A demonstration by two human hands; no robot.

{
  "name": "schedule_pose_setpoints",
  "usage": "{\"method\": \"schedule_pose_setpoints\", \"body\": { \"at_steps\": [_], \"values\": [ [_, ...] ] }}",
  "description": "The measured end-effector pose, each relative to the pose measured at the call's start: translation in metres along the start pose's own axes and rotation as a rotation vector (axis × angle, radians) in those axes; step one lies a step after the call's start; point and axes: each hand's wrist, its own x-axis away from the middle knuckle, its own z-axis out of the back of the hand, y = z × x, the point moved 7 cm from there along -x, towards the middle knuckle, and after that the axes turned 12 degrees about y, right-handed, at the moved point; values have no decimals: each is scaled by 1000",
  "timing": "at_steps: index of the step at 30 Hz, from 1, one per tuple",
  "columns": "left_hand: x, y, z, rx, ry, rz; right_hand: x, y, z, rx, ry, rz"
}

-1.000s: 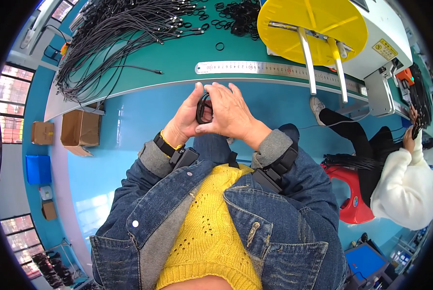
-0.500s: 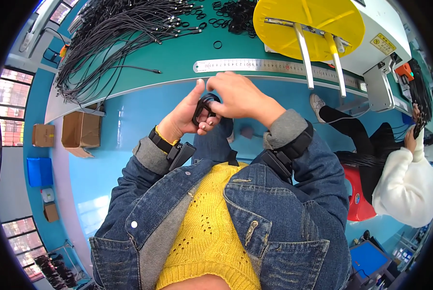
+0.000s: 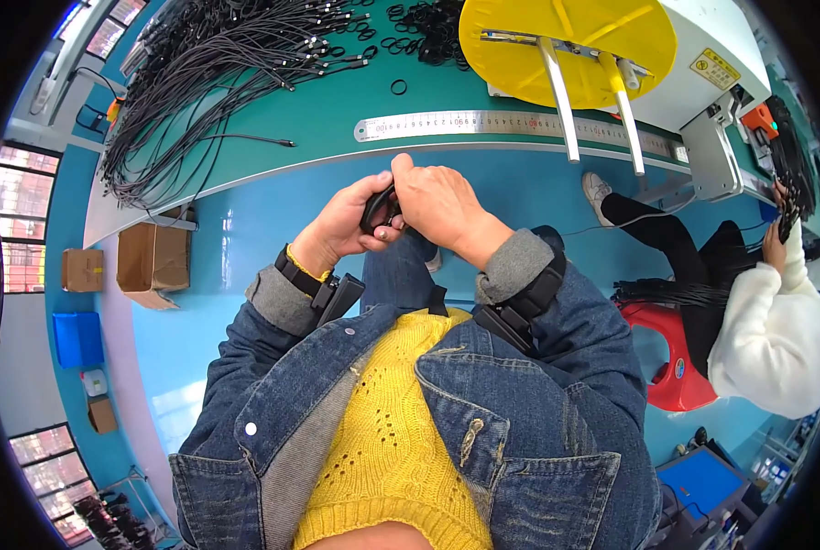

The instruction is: The person picks up a cable, winds it around the bars of a machine, and removes the coiled cable. They then pick up a tie and wrap it around the coiled cable, repeating the process for several cables.

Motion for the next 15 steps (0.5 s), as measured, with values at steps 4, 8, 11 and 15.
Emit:
{"method": "schedule_pose_setpoints", "body": {
  "at_steps": [4, 8, 11, 15],
  "values": [
    [-1, 4, 2, 119, -37, -26, -4, 6, -3, -29, 36, -25],
    [2, 9, -2, -14, 5, 39, -9, 4, 2, 66, -14, 69],
    [2, 6, -1, -550, 107, -50, -9, -8, 3, 114, -67, 157],
    [7, 15, -4, -745, 149, -218, -3, 3, -7, -86, -8, 39]
  ]
}}
